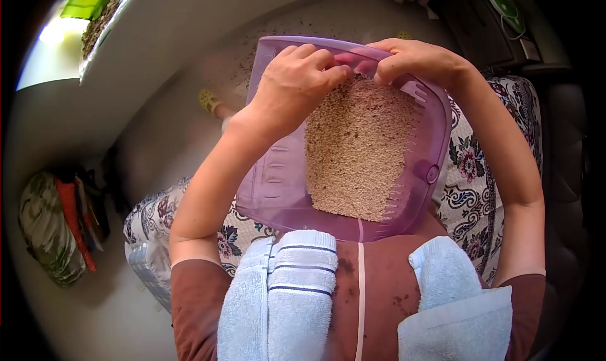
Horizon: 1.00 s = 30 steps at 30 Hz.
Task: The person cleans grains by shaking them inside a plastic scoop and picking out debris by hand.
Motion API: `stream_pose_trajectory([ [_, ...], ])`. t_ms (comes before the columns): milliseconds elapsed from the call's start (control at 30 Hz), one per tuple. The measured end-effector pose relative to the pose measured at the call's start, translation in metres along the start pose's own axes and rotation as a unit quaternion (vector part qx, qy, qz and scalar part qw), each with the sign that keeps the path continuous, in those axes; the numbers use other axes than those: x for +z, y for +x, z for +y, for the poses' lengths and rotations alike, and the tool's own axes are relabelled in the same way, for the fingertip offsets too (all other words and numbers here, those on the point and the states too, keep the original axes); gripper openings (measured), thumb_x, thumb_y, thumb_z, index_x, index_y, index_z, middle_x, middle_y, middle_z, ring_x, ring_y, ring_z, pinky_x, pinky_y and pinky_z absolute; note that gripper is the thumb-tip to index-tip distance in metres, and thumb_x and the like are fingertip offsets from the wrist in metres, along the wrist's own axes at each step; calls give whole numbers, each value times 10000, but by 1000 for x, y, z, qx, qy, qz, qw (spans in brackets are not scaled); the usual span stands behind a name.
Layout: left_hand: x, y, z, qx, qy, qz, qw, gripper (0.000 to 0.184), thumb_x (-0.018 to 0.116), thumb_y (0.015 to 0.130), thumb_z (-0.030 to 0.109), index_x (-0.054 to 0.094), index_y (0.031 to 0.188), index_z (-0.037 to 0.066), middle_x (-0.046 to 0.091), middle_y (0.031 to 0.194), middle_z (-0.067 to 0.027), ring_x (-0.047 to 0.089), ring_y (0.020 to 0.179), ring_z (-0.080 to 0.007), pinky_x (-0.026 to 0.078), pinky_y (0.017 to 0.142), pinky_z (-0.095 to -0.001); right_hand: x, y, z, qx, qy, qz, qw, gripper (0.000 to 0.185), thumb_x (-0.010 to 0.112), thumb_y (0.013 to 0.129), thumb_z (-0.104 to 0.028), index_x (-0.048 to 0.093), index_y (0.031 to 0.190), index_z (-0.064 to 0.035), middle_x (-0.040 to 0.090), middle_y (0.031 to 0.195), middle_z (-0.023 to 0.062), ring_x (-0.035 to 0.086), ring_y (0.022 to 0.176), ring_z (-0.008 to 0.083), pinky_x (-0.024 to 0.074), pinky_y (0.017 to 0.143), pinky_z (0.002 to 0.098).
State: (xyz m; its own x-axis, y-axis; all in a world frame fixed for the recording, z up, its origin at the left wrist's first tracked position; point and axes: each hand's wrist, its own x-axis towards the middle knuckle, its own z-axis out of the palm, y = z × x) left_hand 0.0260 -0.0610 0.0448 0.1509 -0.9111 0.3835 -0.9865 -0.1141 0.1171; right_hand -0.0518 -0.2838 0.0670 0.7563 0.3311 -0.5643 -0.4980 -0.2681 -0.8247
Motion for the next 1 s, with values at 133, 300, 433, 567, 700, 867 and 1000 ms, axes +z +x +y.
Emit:
stream_pose_trajectory([
  [133,-4,4,8,-10,43,-57,997,223,602,772,65,667,975,132,602,933,-38,591,923,-226,487,817,-343,0,-1,1,-1,0,9,1000,656,571,677,-168,552,1329,-103,558,1006,40,479,768,70,428,708,196],
  [300,-14,-3,2,-52,71,-46,995,241,619,757,22,666,978,108,609,937,-47,604,896,-234,499,794,-344,1,-7,-3,-6,-7,8,1000,653,570,673,-168,561,1324,-114,566,1028,53,481,768,71,424,703,193],
  [433,-26,-18,-9,-72,21,-4,997,247,648,743,-10,663,974,80,620,934,-49,618,859,-244,517,749,-350,4,-7,-5,-11,1,15,1000,656,571,663,-165,567,1318,-120,575,1045,68,495,781,81,427,716,198],
  [567,-26,-22,-2,-87,-63,15,994,249,669,754,0,665,990,81,620,944,-50,613,866,-248,516,742,-348,5,-6,-8,-17,0,14,1000,661,576,655,-165,570,1315,-120,581,1051,73,508,793,89,430,731,205],
  [700,-24,-16,1,-61,-64,3,996,267,683,758,38,673,1015,109,607,978,-47,595,910,-247,506,775,-354,6,-3,-8,-20,4,10,1000,663,579,652,-169,571,1313,-117,580,1053,78,510,796,93,435,741,210],
  [867,-18,-10,-7,-32,-72,-18,997,261,694,751,65,683,1002,135,598,989,-44,587,923,-240,503,790,-360,5,-4,-10,-8,-8,15,1000,666,581,651,-168,569,1314,-116,583,1055,82,517,794,95,439,736,208],
  [1000,-21,-11,-9,-29,-38,-13,999,231,695,748,55,679,972,112,611,956,-36,593,897,-231,511,763,-346,5,-3,-8,-15,-8,12,1000,668,581,653,-165,566,1319,-118,584,1064,82,516,788,92,439,730,207],
])
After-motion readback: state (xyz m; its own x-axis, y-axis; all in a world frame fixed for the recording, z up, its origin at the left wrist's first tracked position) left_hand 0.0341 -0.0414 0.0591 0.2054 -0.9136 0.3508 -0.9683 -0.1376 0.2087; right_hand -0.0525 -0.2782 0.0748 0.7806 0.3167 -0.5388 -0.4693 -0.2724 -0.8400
